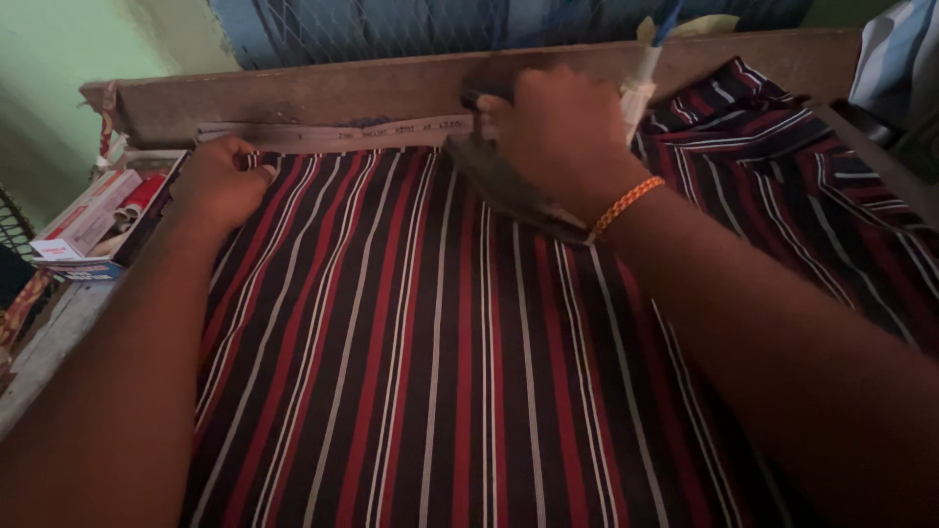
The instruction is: The person irons a striped shirt laid out on a wooden ironing board. They repeatedly move the iron back and forth across the fabric, adjusting the shirt edges with the other hand to keep it flat.
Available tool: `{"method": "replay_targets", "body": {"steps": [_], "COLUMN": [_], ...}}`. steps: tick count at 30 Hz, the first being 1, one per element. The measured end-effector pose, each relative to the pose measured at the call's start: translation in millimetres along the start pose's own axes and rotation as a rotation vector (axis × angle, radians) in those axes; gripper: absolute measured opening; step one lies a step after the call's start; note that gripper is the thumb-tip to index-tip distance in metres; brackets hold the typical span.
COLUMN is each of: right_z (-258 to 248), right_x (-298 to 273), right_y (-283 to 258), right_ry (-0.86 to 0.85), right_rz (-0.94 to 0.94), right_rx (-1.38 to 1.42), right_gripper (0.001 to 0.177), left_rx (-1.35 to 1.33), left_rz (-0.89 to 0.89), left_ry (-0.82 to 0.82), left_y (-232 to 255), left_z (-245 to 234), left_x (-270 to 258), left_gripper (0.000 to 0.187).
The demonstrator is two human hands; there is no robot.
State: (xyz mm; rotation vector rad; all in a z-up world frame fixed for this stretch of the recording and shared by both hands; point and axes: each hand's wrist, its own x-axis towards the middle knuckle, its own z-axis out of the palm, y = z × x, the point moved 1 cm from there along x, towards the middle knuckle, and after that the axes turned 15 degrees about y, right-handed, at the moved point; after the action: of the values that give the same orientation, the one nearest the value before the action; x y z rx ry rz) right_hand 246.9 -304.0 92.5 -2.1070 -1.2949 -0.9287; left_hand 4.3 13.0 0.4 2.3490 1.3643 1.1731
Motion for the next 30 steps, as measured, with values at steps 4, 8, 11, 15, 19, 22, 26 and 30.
{"method": "replay_targets", "body": {"steps": [4, 8, 11, 15, 19, 22, 26, 30], "right_z": [5, 10, 12, 6, -2, -6, -11, -16], "right_x": [-2, -1, 3, 4, -1, -3, -6, -10], "right_y": [16, 31, 42, 57, 61, 61, 65, 69], "right_ry": [0.056, 0.050, 0.056, 0.135, 0.039, 0.045, 0.079, 0.058], "right_rz": [-0.026, 0.032, 0.046, -0.049, -0.034, -0.035, -0.037, -0.028], "right_rx": [-0.065, -0.085, -0.124, -0.194, -0.206, -0.219, -0.168, -0.192], "right_gripper": [0.051, 0.053, 0.054, 0.051, 0.055, 0.054, 0.049, 0.052], "left_rx": [0.017, 0.006, 0.006, 0.013, 0.016, 0.009, 0.002, 0.020], "left_rz": [-0.012, -0.026, -0.025, -0.003, -0.035, -0.038, -0.020, -0.004], "left_ry": [0.001, -0.007, -0.013, -0.014, -0.007, -0.018, -0.008, 0.007], "left_y": [3, 5, 5, 4, 4, 4, 2, 0], "left_z": [-1, -4, -4, -4, -3, -3, -1, -1], "left_x": [-1, -3, -2, 0, -1, -1, 0, 0], "left_gripper": [0.034, 0.035, 0.036, 0.038, 0.037, 0.036, 0.037, 0.036]}}
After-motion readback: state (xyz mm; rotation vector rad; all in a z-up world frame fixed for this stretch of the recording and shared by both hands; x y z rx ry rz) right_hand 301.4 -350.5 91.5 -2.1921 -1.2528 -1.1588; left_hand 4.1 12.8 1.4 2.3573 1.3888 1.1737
